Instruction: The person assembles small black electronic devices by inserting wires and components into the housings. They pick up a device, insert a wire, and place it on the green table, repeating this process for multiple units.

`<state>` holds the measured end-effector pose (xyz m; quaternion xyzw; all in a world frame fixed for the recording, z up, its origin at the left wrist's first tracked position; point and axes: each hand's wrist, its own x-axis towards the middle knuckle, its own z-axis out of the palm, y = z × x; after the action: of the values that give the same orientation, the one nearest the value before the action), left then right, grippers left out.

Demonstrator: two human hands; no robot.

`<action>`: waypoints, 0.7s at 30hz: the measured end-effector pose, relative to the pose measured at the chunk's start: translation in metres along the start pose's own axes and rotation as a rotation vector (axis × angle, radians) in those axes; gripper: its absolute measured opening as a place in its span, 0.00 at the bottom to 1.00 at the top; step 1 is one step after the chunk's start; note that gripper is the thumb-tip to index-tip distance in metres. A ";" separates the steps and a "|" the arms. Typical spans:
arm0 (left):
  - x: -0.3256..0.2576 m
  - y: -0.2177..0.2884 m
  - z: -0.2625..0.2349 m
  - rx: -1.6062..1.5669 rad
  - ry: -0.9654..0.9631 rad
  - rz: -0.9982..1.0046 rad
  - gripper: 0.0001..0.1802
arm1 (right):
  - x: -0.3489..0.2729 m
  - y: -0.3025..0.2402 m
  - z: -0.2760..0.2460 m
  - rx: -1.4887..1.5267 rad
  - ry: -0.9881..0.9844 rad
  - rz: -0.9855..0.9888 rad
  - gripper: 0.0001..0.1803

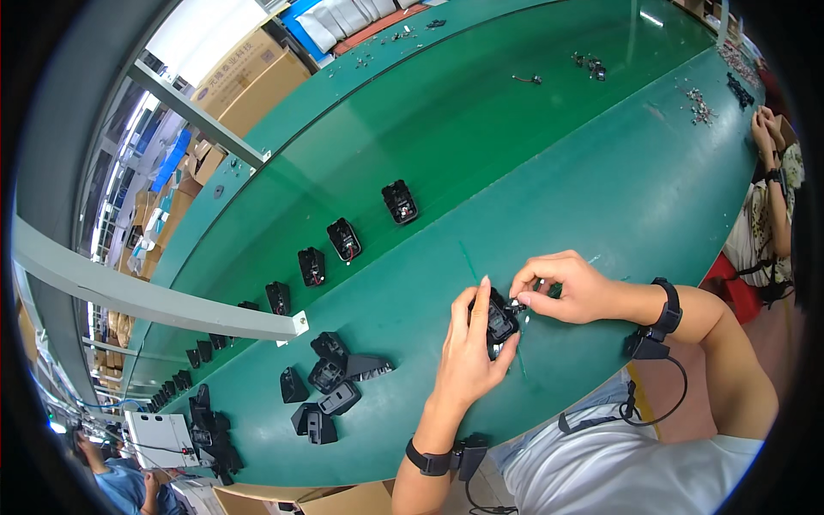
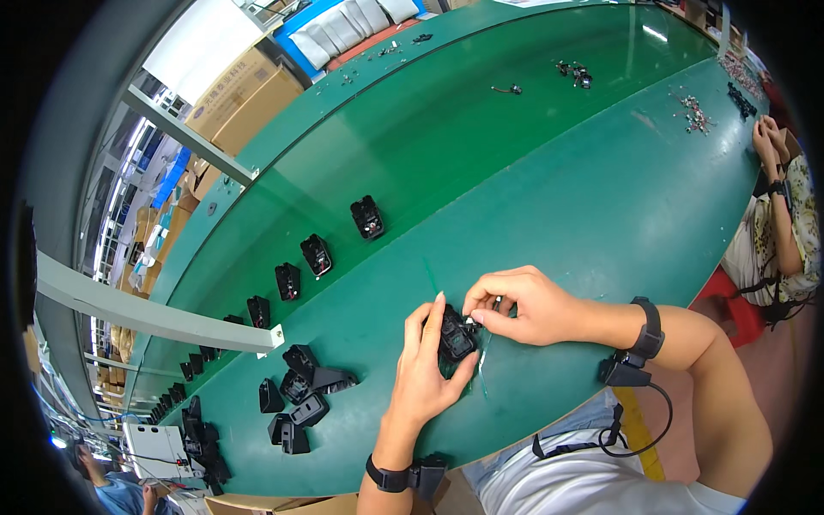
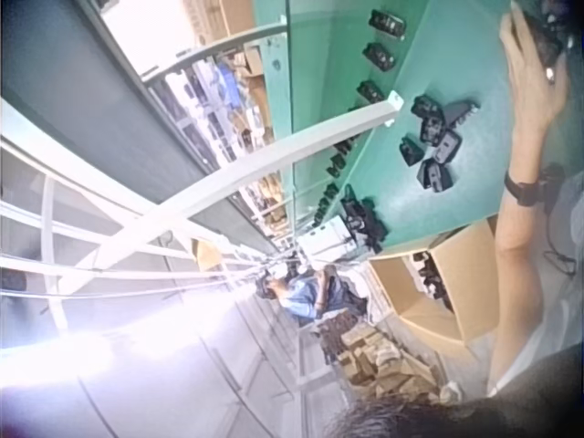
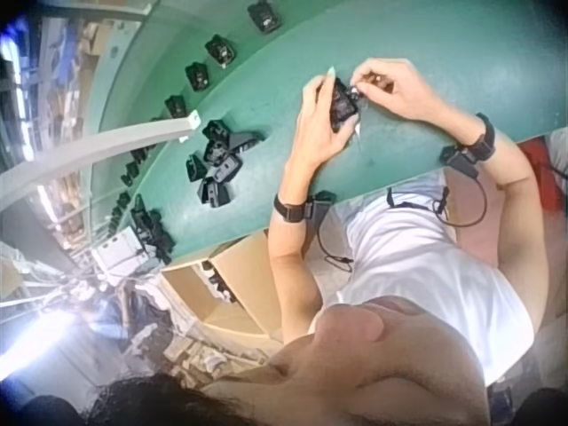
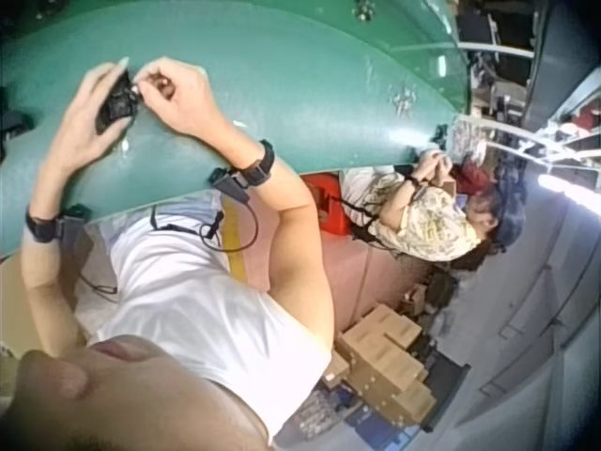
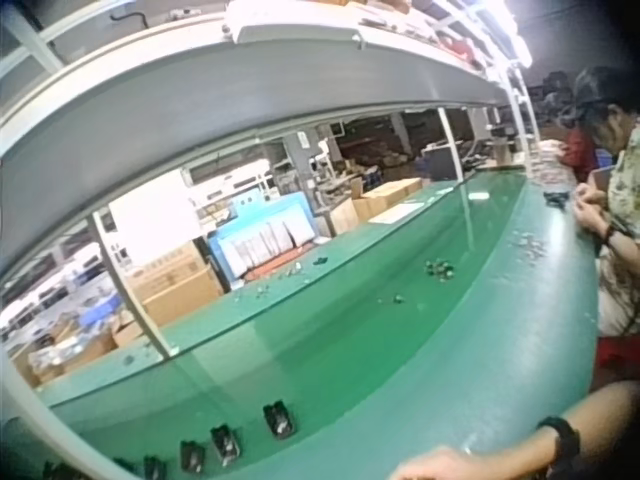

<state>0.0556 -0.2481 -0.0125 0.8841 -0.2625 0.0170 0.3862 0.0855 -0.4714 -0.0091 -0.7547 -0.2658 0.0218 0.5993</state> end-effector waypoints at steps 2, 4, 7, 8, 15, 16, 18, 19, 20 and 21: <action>0.001 -0.001 0.002 -0.051 0.037 -0.009 0.49 | 0.001 -0.003 0.000 -0.019 -0.032 -0.009 0.08; 0.001 0.000 0.003 -0.089 0.055 -0.029 0.49 | -0.001 0.000 0.000 -0.024 -0.060 -0.028 0.07; 0.000 0.000 0.003 -0.107 0.056 -0.057 0.48 | -0.001 0.002 0.001 -0.036 -0.099 -0.045 0.07; 0.002 0.001 0.002 -0.106 0.056 -0.052 0.49 | -0.002 0.002 0.002 -0.039 -0.110 -0.044 0.07; 0.001 -0.003 0.006 -0.045 0.112 0.001 0.51 | -0.004 0.004 0.003 -0.056 -0.163 -0.131 0.06; 0.001 -0.002 0.006 -0.054 0.111 -0.010 0.51 | -0.005 0.004 0.002 -0.063 -0.164 -0.118 0.06; 0.001 -0.002 0.004 -0.054 0.121 -0.037 0.52 | -0.002 0.003 0.003 -0.074 -0.167 -0.105 0.07; 0.001 -0.001 0.002 -0.019 0.143 -0.018 0.53 | 0.000 0.001 0.003 -0.082 -0.165 -0.098 0.07; 0.000 -0.002 0.005 0.003 0.153 0.000 0.54 | -0.004 0.002 0.004 -0.090 -0.158 -0.074 0.06; 0.001 -0.002 0.007 0.027 0.164 0.017 0.54 | -0.006 0.001 0.005 -0.088 -0.144 -0.071 0.06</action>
<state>0.0557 -0.2521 -0.0181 0.8827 -0.2371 0.0962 0.3943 0.0793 -0.4699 -0.0132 -0.7669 -0.3357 0.0432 0.5453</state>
